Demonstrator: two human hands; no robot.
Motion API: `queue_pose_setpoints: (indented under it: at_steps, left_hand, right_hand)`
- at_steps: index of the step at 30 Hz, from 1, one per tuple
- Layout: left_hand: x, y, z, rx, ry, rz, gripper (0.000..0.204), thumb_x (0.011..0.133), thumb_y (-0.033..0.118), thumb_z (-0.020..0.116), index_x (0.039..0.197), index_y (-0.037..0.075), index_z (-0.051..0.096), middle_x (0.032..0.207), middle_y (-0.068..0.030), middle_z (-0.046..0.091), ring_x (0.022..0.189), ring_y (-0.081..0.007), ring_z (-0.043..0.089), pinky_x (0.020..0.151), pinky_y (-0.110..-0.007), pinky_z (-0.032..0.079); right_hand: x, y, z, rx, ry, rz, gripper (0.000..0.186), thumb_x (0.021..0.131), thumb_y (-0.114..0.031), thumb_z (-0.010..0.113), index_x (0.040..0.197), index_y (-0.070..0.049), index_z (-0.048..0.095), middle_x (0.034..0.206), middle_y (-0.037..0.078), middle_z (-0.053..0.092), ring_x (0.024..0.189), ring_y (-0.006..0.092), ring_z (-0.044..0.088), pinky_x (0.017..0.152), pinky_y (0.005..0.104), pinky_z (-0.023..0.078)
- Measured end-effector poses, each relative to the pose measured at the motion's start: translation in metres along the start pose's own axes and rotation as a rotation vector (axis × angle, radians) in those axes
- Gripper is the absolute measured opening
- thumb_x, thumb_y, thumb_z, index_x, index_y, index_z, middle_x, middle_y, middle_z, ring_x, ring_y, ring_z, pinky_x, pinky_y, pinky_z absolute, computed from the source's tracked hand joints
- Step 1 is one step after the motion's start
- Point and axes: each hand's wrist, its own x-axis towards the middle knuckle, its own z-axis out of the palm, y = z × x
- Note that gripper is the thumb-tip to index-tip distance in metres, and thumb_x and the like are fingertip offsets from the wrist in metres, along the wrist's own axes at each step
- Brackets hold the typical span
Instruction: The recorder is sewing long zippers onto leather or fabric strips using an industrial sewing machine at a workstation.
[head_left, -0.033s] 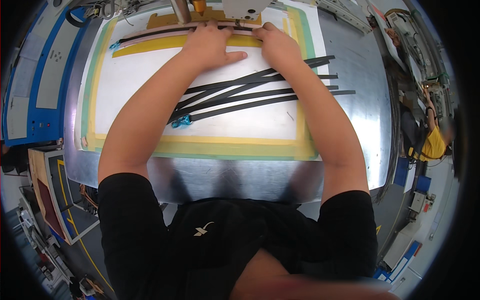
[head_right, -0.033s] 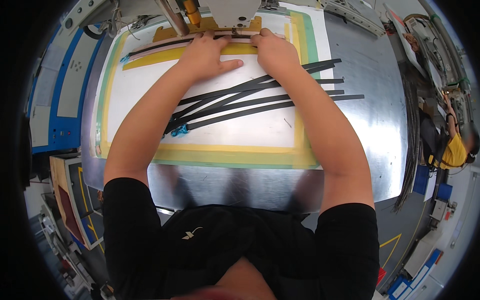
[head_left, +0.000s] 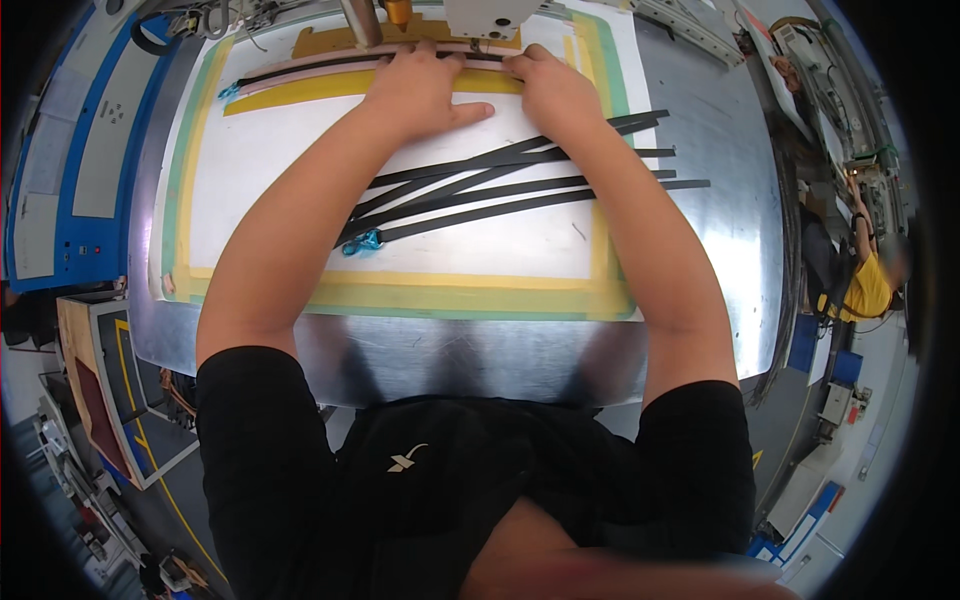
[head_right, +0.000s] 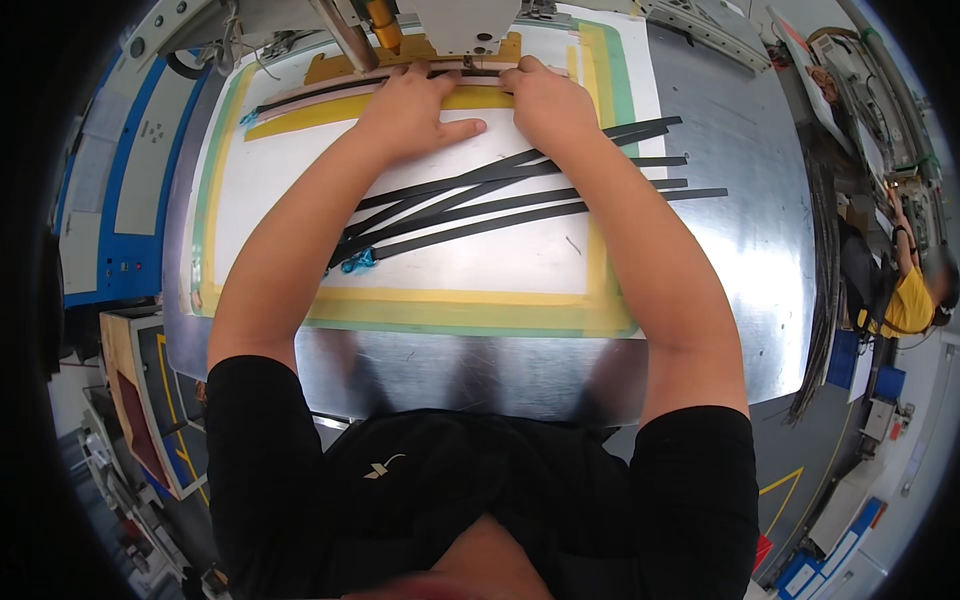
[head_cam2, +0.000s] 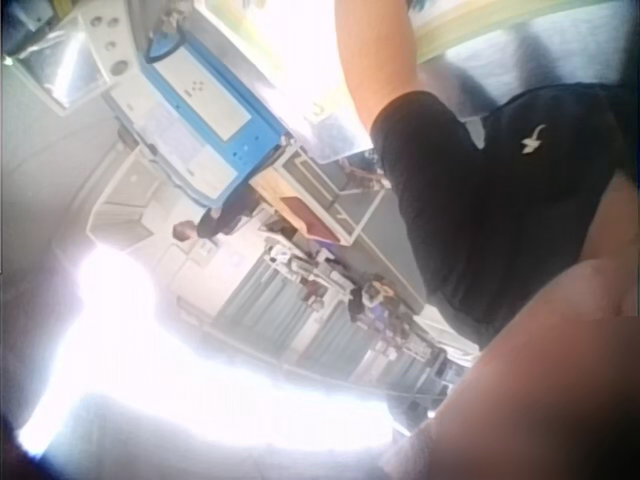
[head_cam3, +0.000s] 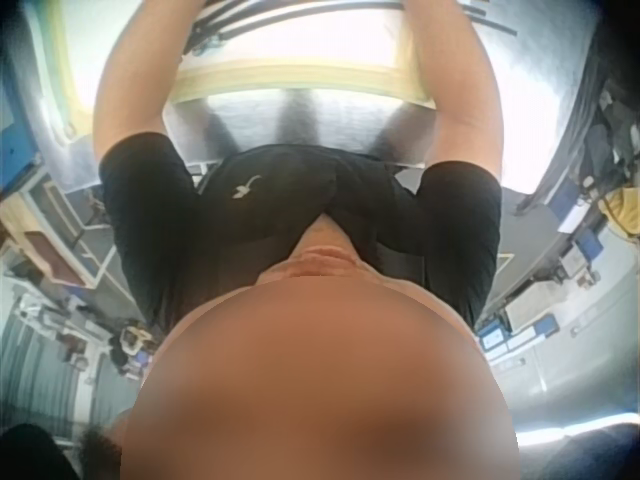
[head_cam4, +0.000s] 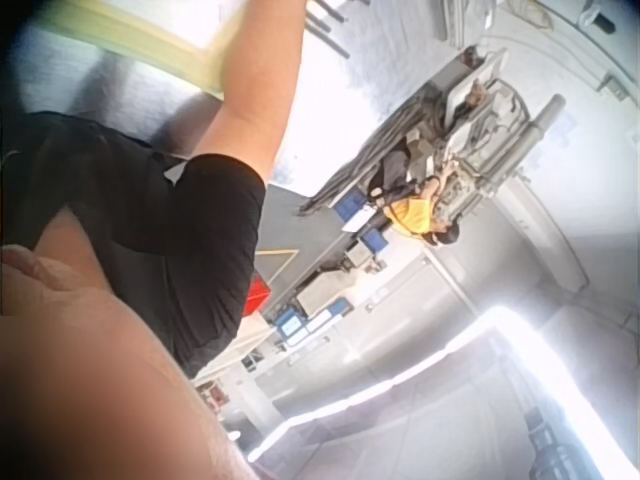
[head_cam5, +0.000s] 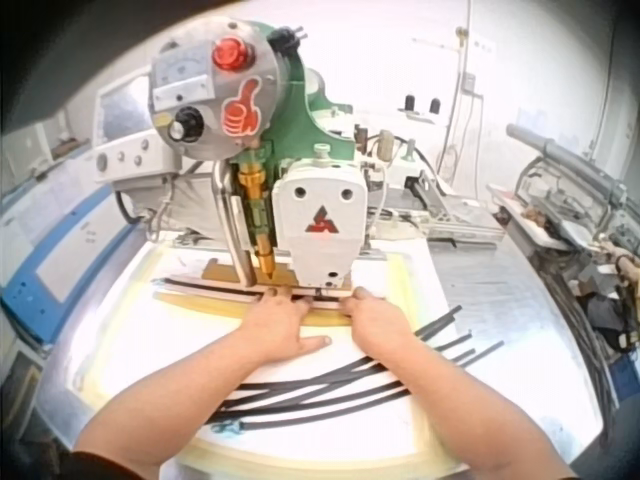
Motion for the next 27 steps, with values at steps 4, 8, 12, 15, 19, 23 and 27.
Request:
queue_pose_setpoints:
  at_steps: [4, 8, 12, 15, 19, 23, 27]
  left_hand:
    - [0.004, 0.005, 0.01, -0.033, 0.027, 0.021, 0.084, 0.084, 0.072, 0.07, 0.143, 0.011, 0.065, 0.134, -0.0269, 0.06, 0.131, -0.0435, 0.055, 0.11, -0.049, 0.047]
    - [0.002, 0.012, 0.009, -0.018, 0.051, 0.002, 0.084, 0.084, 0.071, 0.07, 0.144, 0.012, 0.064, 0.136, -0.026, 0.059, 0.131, -0.0437, 0.055, 0.111, -0.049, 0.046]
    - [0.002, 0.015, 0.01, 0.01, 0.059, -0.016, 0.084, 0.084, 0.071, 0.07, 0.144, 0.013, 0.063, 0.138, -0.0253, 0.058, 0.132, -0.0424, 0.054, 0.111, -0.049, 0.046]
    - [0.007, 0.016, 0.013, -0.01, 0.051, -0.015, 0.084, 0.084, 0.071, 0.07, 0.145, 0.013, 0.063, 0.138, -0.0241, 0.059, 0.133, -0.0408, 0.054, 0.111, -0.048, 0.047]
    - [0.013, 0.028, 0.013, -0.017, -0.001, -0.008, 0.084, 0.083, 0.071, 0.07, 0.144, 0.013, 0.063, 0.139, -0.0219, 0.059, 0.133, -0.0398, 0.054, 0.111, -0.049, 0.047]
    - [0.006, 0.042, 0.016, 0.076, 0.102, -0.027, 0.085, 0.084, 0.069, 0.071, 0.143, 0.008, 0.063, 0.138, -0.0202, 0.06, 0.133, -0.0379, 0.054, 0.111, -0.049, 0.047]
    - [0.009, 0.048, 0.014, 0.025, 0.051, -0.033, 0.084, 0.084, 0.066, 0.071, 0.143, 0.007, 0.063, 0.14, -0.0199, 0.059, 0.134, -0.0382, 0.053, 0.112, -0.049, 0.045]
  right_hand:
    - [-0.001, 0.006, 0.0, 0.021, 0.005, -0.045, 0.044, 0.094, -0.001, 0.049, 0.128, -0.018, 0.072, 0.124, 0.004, 0.066, 0.112, 0.0313, 0.067, 0.093, 0.0425, 0.056]
    - [-0.005, 0.015, -0.009, 0.024, -0.039, -0.003, 0.042, 0.095, -0.002, 0.051, 0.128, -0.017, 0.072, 0.125, 0.006, 0.065, 0.113, 0.0294, 0.068, 0.093, 0.0427, 0.058]
    - [-0.01, 0.032, -0.012, 0.001, -0.044, 0.012, 0.043, 0.094, -0.001, 0.051, 0.129, -0.016, 0.072, 0.125, 0.005, 0.065, 0.111, 0.0303, 0.069, 0.092, 0.0424, 0.058]
    - [-0.012, 0.038, -0.013, -0.019, -0.047, 0.038, 0.044, 0.093, -0.001, 0.052, 0.129, -0.016, 0.072, 0.124, 0.005, 0.066, 0.111, 0.0297, 0.069, 0.092, 0.0419, 0.058]
    - [-0.013, 0.035, -0.01, 0.011, -0.022, 0.011, 0.043, 0.094, -0.001, 0.052, 0.129, -0.016, 0.072, 0.125, 0.004, 0.066, 0.11, 0.0295, 0.069, 0.092, 0.0417, 0.058]
    - [-0.018, 0.031, -0.01, 0.043, -0.012, 0.016, 0.042, 0.095, -0.002, 0.051, 0.129, -0.015, 0.072, 0.128, 0.003, 0.066, 0.11, 0.0285, 0.07, 0.093, 0.0417, 0.059]
    - [-0.024, 0.038, -0.008, 0.061, 0.002, 0.009, 0.04, 0.096, -0.006, 0.053, 0.13, -0.016, 0.071, 0.128, 0.003, 0.066, 0.11, 0.028, 0.07, 0.093, 0.0417, 0.059]
